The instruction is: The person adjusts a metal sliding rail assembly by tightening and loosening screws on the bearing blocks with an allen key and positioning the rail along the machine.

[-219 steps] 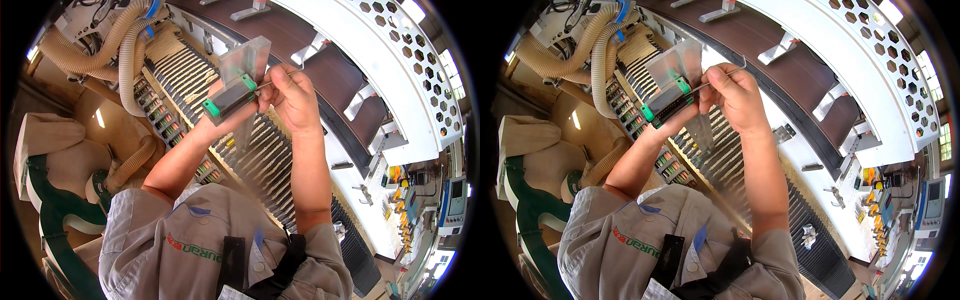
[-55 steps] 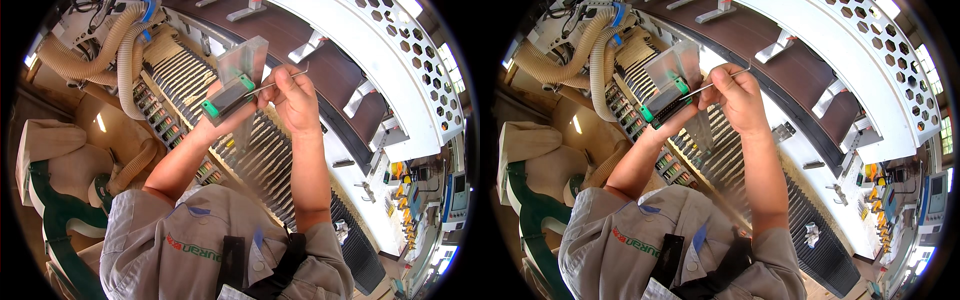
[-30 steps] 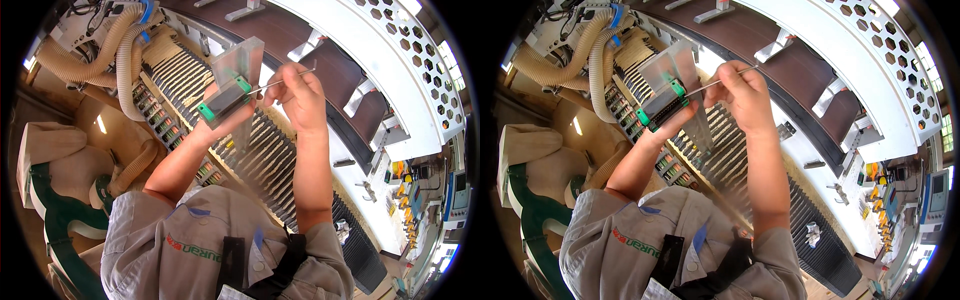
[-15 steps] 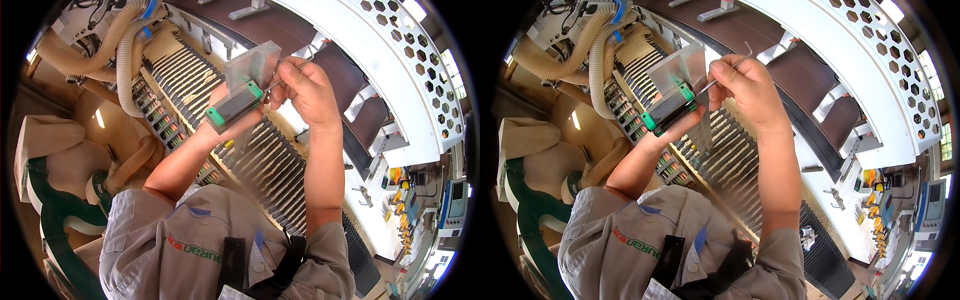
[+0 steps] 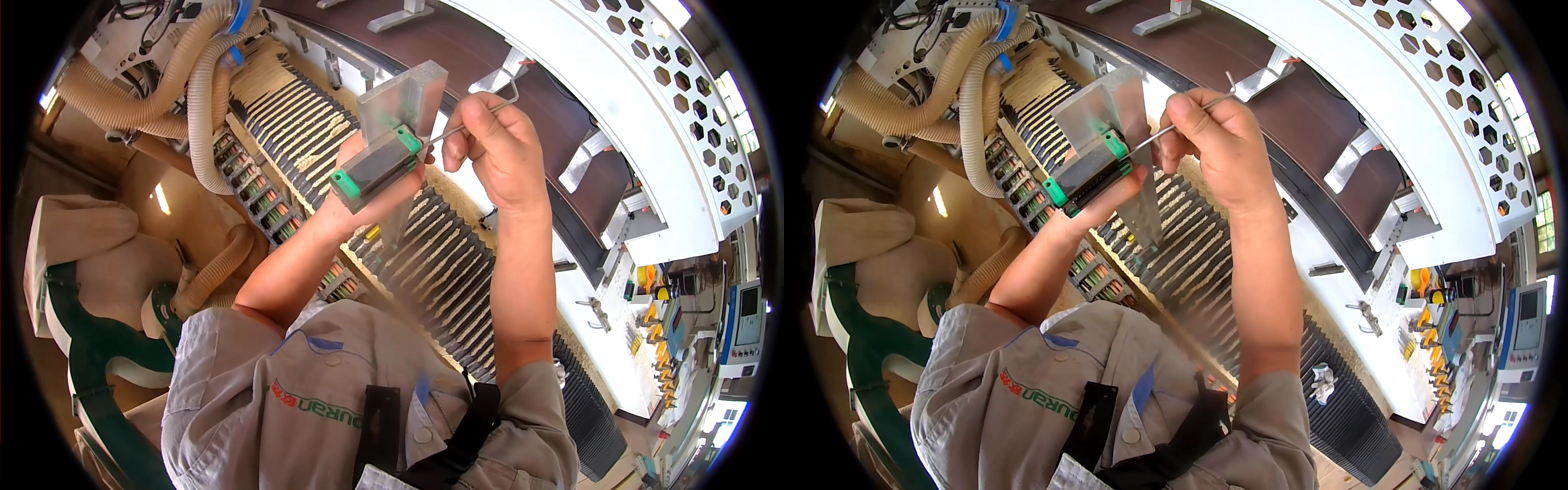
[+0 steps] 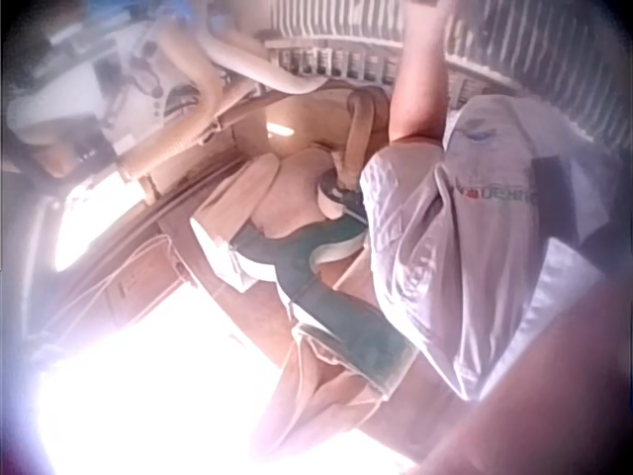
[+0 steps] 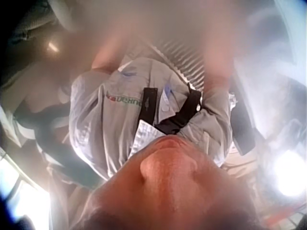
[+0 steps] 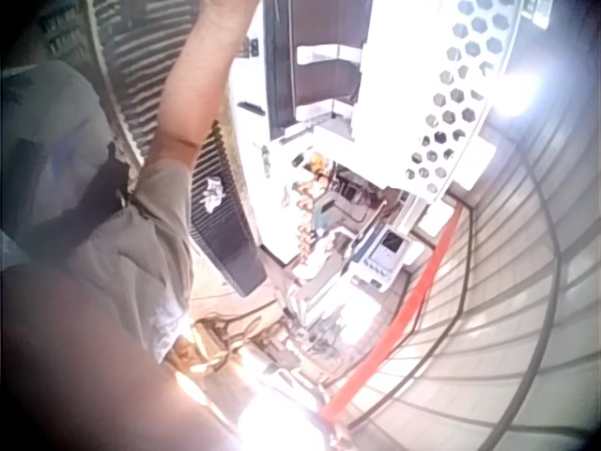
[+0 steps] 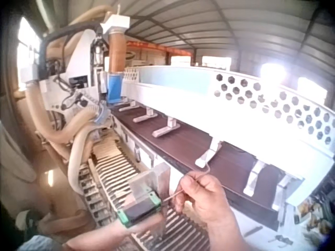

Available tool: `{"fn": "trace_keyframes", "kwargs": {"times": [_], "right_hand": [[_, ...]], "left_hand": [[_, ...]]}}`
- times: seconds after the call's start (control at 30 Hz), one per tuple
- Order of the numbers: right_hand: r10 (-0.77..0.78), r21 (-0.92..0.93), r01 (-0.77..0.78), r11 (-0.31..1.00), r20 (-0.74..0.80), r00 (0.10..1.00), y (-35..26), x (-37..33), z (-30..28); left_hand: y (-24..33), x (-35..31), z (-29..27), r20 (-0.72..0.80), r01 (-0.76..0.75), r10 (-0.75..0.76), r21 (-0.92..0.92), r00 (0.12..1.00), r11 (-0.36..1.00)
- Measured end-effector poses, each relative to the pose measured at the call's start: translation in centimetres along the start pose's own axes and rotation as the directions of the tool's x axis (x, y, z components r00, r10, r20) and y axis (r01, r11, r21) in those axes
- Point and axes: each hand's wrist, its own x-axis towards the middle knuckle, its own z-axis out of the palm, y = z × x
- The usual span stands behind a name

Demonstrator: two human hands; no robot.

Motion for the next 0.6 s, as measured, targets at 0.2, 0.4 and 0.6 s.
{"fn": "trace_keyframes", "kwargs": {"times": [0.2,0.4,0.6], "right_hand": [[-0.090,-0.105,0.084,0.991,-0.056,0.994,0.2,-0.7,0.9],[-0.143,-0.110,0.133,0.985,-0.082,0.986,0.9,-1.1,1.2],[-0.120,-0.062,0.114,0.992,-0.101,0.988,1.2,-1.1,1.1]], "left_hand": [[0.3,-0.1,0.1,-0.061,0.120,-0.141,-0.273,0.988,0.955],[-0.3,-0.2,-0.3,0.054,0.160,-0.155,-0.093,0.986,0.983],[-0.3,0.0,-0.2,0.017,0.207,-0.206,-0.103,0.978,0.973]]}}
